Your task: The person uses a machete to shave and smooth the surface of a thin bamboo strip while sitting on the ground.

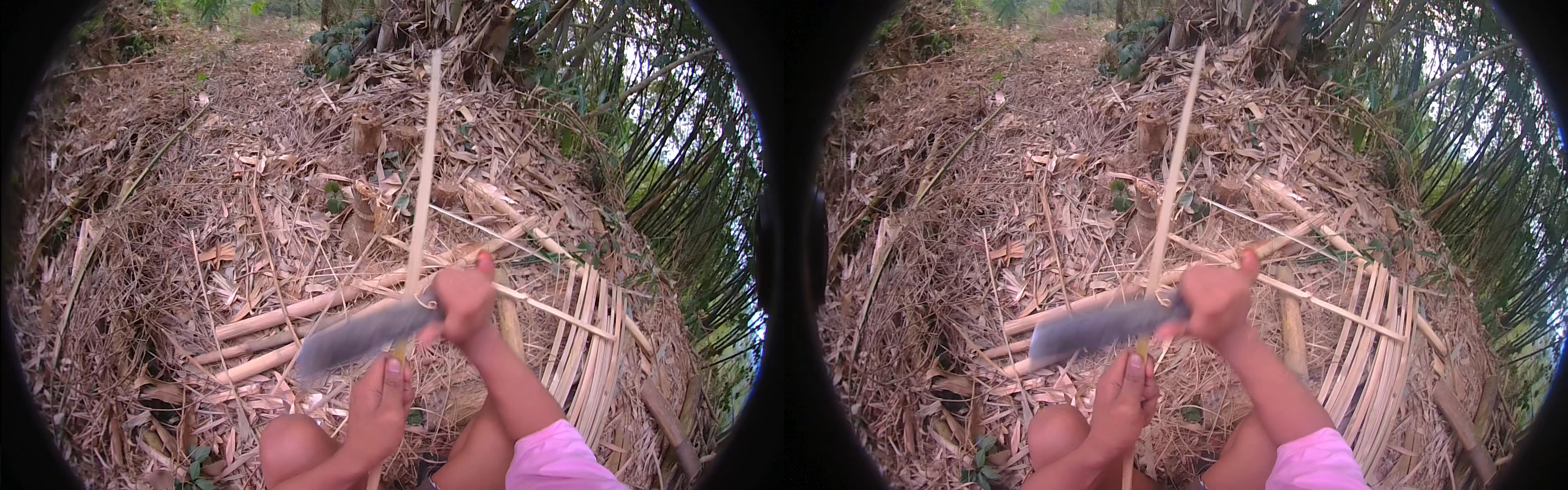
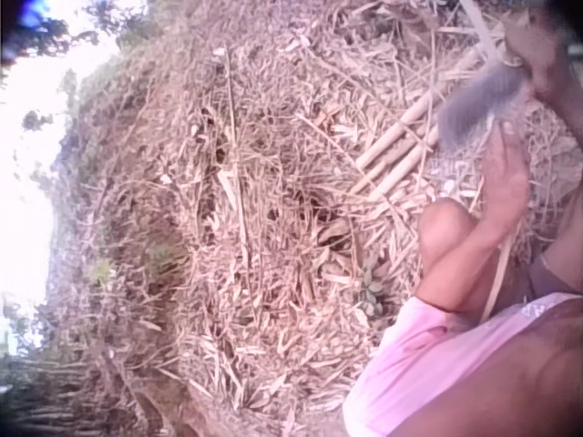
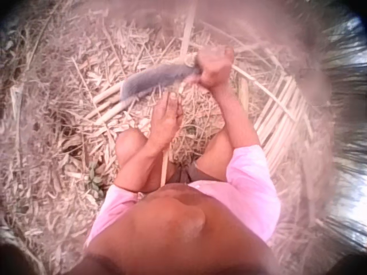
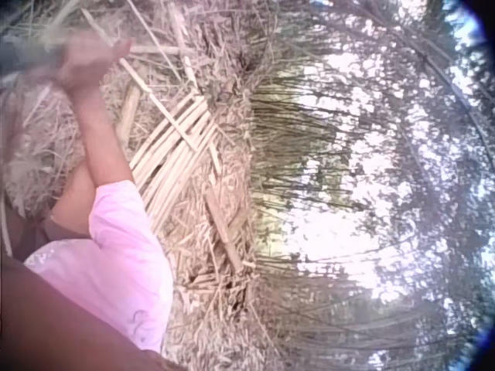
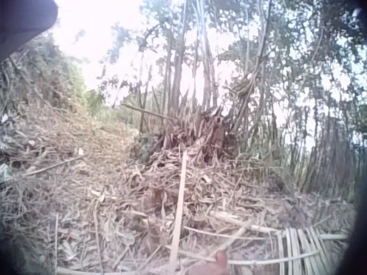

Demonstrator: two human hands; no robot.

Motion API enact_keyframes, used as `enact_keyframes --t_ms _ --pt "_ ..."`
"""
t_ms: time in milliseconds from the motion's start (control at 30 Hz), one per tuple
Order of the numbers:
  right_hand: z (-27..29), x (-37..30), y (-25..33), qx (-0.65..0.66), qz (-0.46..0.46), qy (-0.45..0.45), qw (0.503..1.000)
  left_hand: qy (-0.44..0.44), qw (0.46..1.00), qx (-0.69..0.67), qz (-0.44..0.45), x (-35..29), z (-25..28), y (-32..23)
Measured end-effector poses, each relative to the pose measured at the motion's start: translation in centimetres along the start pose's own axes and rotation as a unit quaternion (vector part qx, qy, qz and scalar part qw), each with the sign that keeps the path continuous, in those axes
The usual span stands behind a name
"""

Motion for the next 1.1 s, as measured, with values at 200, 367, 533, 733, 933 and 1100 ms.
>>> enact_keyframes --t_ms 200,367,533,733,933,1100 --pt "-0.1 -0.2 -2.5 0.013 -0.129 0.025 0.991 0.036 0.996 -0.084 0.014 -0.2 -0.9 -1.5" --pt "-0.9 0.5 -2.5 -0.023 -0.061 -0.019 0.998 0.011 1.000 -0.010 -0.014 0.0 -0.9 -0.1" --pt "0.2 0.6 -11.1 -0.093 -0.203 -0.063 0.973 0.059 0.997 0.040 -0.039 -1.3 -3.5 1.0" --pt "0.1 1.0 -7.1 -0.038 -0.110 -0.044 0.992 0.050 0.998 -0.018 -0.022 -0.2 -2.7 0.3" --pt "-0.1 6.0 -14.9 -0.078 -0.190 -0.057 0.977 0.060 0.995 0.008 -0.079 -1.2 -2.7 1.2" --pt "1.3 10.8 -18.4 -0.185 -0.311 -0.027 0.932 0.074 0.996 -0.006 -0.040 -2.3 -2.2 1.3"
Point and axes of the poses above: each hand's wrist, its own x-axis towards the middle knuckle, its own z-axis out of the back of the hand, y = z × x, the point moved 1 cm from there along x, towards the middle knuckle, and after that the axes turned 8 degrees about -y, right-handed, at the moved point
